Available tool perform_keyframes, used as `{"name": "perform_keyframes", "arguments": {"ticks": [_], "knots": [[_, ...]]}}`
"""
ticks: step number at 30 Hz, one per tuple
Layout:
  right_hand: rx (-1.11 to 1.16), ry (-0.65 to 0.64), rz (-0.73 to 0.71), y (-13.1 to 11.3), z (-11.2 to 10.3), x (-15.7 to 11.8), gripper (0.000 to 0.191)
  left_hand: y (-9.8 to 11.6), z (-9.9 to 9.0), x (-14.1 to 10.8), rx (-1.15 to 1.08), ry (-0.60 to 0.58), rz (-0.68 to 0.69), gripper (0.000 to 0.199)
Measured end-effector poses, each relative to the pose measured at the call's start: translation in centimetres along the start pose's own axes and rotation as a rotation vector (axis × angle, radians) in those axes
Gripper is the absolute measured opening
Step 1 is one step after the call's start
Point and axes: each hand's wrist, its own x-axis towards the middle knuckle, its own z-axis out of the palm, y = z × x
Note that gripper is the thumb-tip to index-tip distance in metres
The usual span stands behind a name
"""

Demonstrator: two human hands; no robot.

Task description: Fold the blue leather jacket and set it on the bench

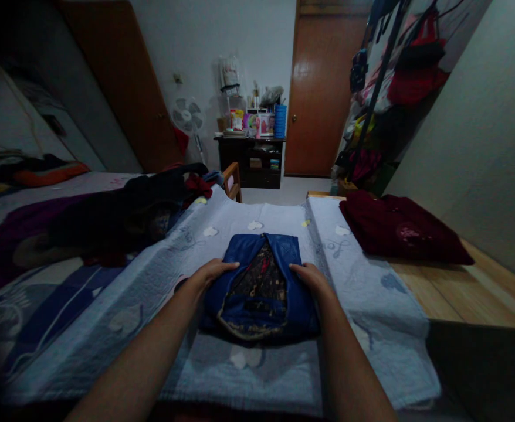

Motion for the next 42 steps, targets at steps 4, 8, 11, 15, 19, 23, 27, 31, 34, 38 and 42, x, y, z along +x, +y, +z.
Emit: {"name": "perform_keyframes", "arguments": {"ticks": [4,8,11,15,19,23,27,31,34,38,42], "knots": [[0.007,-0.019,0.047,-1.0,0.3,-1.2,0.034,-0.3,0.3,0.2,-0.07,-0.026,0.144,0.065],[0.104,-0.047,0.056,-1.0,0.4,-1.9,0.032,-0.7,0.5,0.3,-0.044,-0.032,0.287,0.079],[0.161,-0.04,0.053,-0.8,0.5,-1.9,0.029,-0.8,0.6,0.2,-0.021,-0.061,0.325,0.081],[0.228,-0.046,0.034,-1.0,0.7,-1.9,0.026,-0.3,0.6,0.1,0.014,-0.022,0.345,0.076],[0.356,-0.079,0.033,-1.6,0.8,-2.9,0.025,1.2,0.5,-0.1,0.023,-0.022,0.335,0.069],[0.489,-0.063,0.031,-1.9,1.3,-4.9,0.022,4.1,-0.1,-0.3,0.184,0.018,0.346,0.063],[0.629,-0.045,0.006,-2.0,2.5,-7.4,0.021,7.4,-1.0,0.7,0.498,0.059,0.475,0.049],[0.843,-0.121,-0.065,-2.4,4.1,-10.6,0.026,10.4,-1.2,2.2,0.739,-0.07,0.564,0.043],[0.922,-0.229,-0.091,-2.4,5.3,-12.9,0.03,12.4,-0.8,2.8,0.847,-0.121,0.563,0.042],[0.927,-0.338,-0.079,-1.8,6.5,-14.9,0.037,14.7,0.3,3.3,0.973,-0.179,0.559,0.035],[0.899,-0.432,-0.08,-0.1,7.4,-15.2,0.045,15.5,1.7,4.7,1.097,-0.196,0.572,0.035]]}}
